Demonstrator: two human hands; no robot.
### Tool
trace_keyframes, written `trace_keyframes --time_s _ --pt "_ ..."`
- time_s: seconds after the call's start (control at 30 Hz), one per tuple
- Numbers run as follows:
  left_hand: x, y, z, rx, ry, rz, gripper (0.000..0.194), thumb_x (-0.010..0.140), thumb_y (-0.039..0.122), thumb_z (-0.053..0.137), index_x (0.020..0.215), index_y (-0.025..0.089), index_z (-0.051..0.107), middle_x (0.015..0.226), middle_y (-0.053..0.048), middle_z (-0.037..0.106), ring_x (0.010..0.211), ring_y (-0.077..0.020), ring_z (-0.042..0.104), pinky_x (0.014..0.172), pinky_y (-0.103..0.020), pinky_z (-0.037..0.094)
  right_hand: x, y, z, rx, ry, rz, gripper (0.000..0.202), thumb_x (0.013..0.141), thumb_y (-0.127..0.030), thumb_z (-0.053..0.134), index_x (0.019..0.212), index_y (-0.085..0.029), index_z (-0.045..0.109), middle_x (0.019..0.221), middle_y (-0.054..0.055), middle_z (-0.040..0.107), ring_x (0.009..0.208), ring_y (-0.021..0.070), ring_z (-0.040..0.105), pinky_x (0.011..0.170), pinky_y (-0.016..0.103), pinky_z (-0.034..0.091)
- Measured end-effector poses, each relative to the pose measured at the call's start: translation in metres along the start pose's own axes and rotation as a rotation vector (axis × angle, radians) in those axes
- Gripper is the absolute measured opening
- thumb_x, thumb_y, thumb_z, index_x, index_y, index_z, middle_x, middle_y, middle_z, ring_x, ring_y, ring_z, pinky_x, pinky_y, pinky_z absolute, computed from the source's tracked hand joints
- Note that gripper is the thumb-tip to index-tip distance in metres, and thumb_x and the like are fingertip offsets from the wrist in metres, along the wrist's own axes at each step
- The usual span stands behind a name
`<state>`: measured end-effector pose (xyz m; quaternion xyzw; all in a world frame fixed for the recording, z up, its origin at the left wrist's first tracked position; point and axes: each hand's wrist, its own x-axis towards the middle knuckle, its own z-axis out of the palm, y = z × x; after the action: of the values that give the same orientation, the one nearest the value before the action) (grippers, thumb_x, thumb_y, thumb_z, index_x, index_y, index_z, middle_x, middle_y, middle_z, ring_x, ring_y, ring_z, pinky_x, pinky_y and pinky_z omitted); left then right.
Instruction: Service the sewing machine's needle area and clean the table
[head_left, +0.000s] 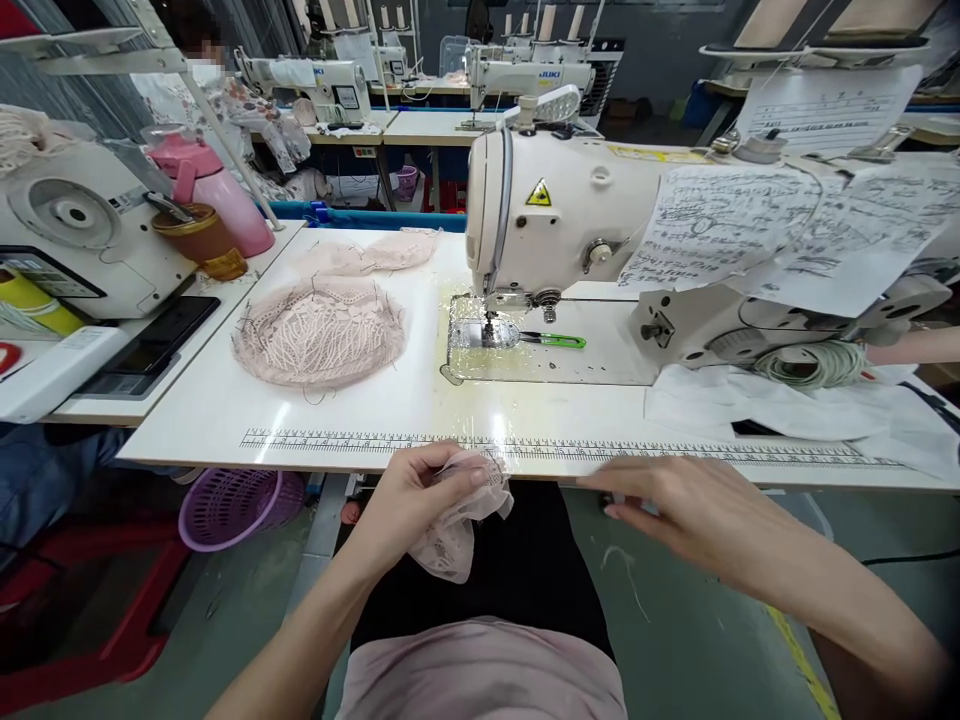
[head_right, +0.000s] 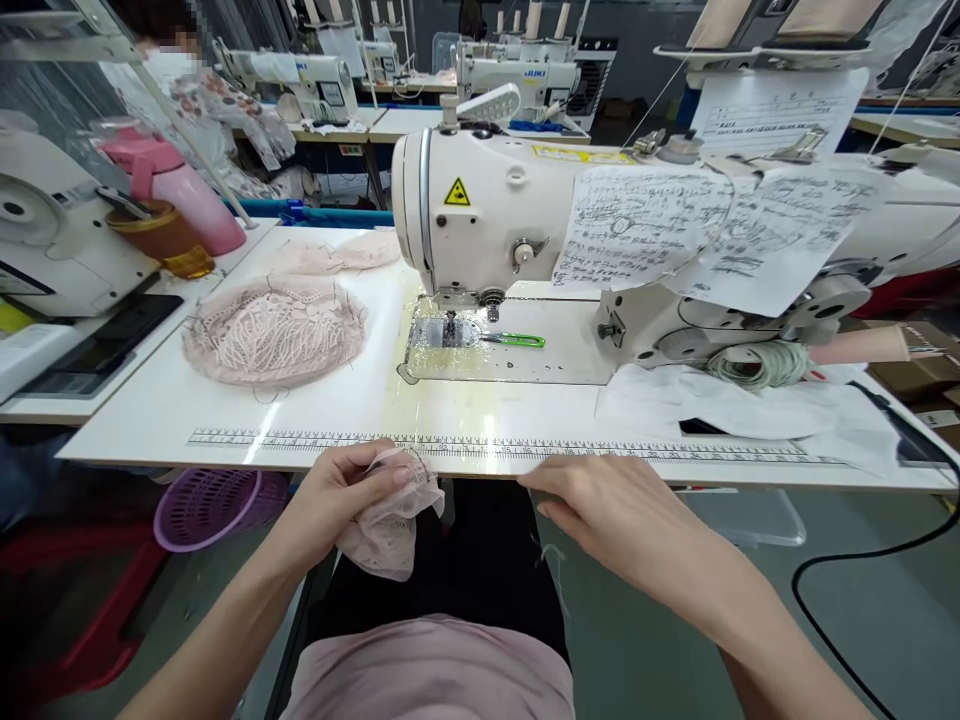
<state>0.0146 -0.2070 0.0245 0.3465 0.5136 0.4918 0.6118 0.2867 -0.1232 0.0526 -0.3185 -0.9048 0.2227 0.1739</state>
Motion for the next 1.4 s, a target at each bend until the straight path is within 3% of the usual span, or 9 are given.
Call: trace_keyframes --time_s 0.07,0.33,0.57,0.77,0.9,0.97,1.03,1.27,1.4 --pt "0.001 -0.001 0.003 0.028 -0.007 0.008 0.028 0.073 0.04 0.084 0.074 0.013 0.076 0.073 -0.002 0.061 0.07 -0.0102 0.054 0.066 -0.02 0.042 0.006 -0.014 0.002 -0.05 0.05 -0.064 0.02 0.093 -0.02 0.061 0.107 -0.028 0.073 0.098 0.003 0.073 0.058 0.01 0.06 0.046 0.023 0.036" --pt "0.0 -0.001 0.008 0.125 -0.103 0.044 0.025 0.082 0.041 0.077 0.085 0.016 0.078 0.075 -0.001 0.059 0.071 -0.011 0.052 0.066 -0.022 0.039 0.038 -0.044 0.043 0.063 0.291 -0.285 0.015 0.096 -0.018 0.06 0.106 -0.021 0.071 0.086 0.004 0.064 0.068 0.0086 0.057 0.054 0.021 0.04" --pt "0.0 0.0 0.01 0.123 -0.084 0.007 0.026 0.08 0.04 0.078 0.08 0.014 0.077 0.075 -0.002 0.059 0.071 -0.011 0.051 0.066 -0.022 0.037 0.042 -0.041 0.04 0.462 0.208 -0.011 0.015 0.097 -0.025 0.059 0.086 -0.019 0.065 0.082 0.003 0.06 0.068 0.0099 0.054 0.054 0.022 0.04" --pt "0.005 -0.003 0.009 0.077 -0.049 -0.006 0.026 0.075 0.04 0.081 0.08 0.014 0.078 0.076 -0.003 0.065 0.073 -0.0133 0.056 0.069 -0.023 0.043 0.038 -0.033 0.016 0.431 0.186 0.101 0.033 0.101 -0.035 0.051 0.075 -0.019 0.062 0.077 0.004 0.058 0.066 0.0106 0.054 0.055 0.023 0.042" --pt "0.006 -0.003 0.011 0.123 -0.053 0.028 0.022 0.077 0.037 0.08 0.082 0.015 0.079 0.078 -0.003 0.068 0.074 -0.0132 0.06 0.069 -0.022 0.045 0.036 -0.036 0.018 0.481 -0.012 0.177 0.018 0.091 -0.036 0.067 0.101 -0.022 0.067 0.086 0.004 0.066 0.063 0.0101 0.058 0.048 0.02 0.043" --pt "0.003 -0.003 0.012 0.18 -0.041 0.102 0.017 0.079 0.033 0.079 0.082 0.016 0.078 0.078 -0.003 0.069 0.073 -0.0128 0.062 0.068 -0.021 0.047 0.036 -0.039 0.028 0.542 -0.04 0.208 0.024 0.085 -0.029 0.073 0.106 -0.023 0.066 0.087 0.002 0.067 0.062 0.0096 0.059 0.047 0.019 0.045" --pt "0.0 -0.003 0.012 0.282 -0.001 0.252 0.01 0.083 0.027 0.076 0.081 0.017 0.075 0.077 -0.002 0.07 0.073 -0.0122 0.064 0.068 -0.02 0.049 0.036 -0.042 0.041 0.575 0.052 0.144 0.003 0.088 -0.022 0.067 0.091 -0.021 0.067 0.082 0.001 0.065 0.064 0.0092 0.059 0.052 0.02 0.047" --pt "-0.004 -0.012 0.001 0.683 0.033 1.062 0.016 0.089 0.004 0.061 0.09 0.019 0.068 0.089 -0.005 0.072 0.082 -0.0126 0.07 0.07 -0.02 0.055 0.032 -0.039 0.056 0.413 0.295 -0.266 0.018 0.093 -0.008 0.055 0.093 -0.021 0.066 0.09 0.005 0.064 0.077 0.0118 0.062 0.063 0.024 0.053" --pt "-0.001 -0.018 -0.004 0.747 0.084 1.174 0.021 0.087 0.0 0.061 0.092 0.019 0.068 0.092 -0.005 0.071 0.082 -0.012 0.069 0.071 -0.019 0.055 0.03 -0.04 0.052 0.447 0.234 -0.216 0.019 0.093 -0.01 0.053 0.105 -0.022 0.062 0.109 0.009 0.064 0.076 0.0107 0.063 0.062 0.024 0.055"
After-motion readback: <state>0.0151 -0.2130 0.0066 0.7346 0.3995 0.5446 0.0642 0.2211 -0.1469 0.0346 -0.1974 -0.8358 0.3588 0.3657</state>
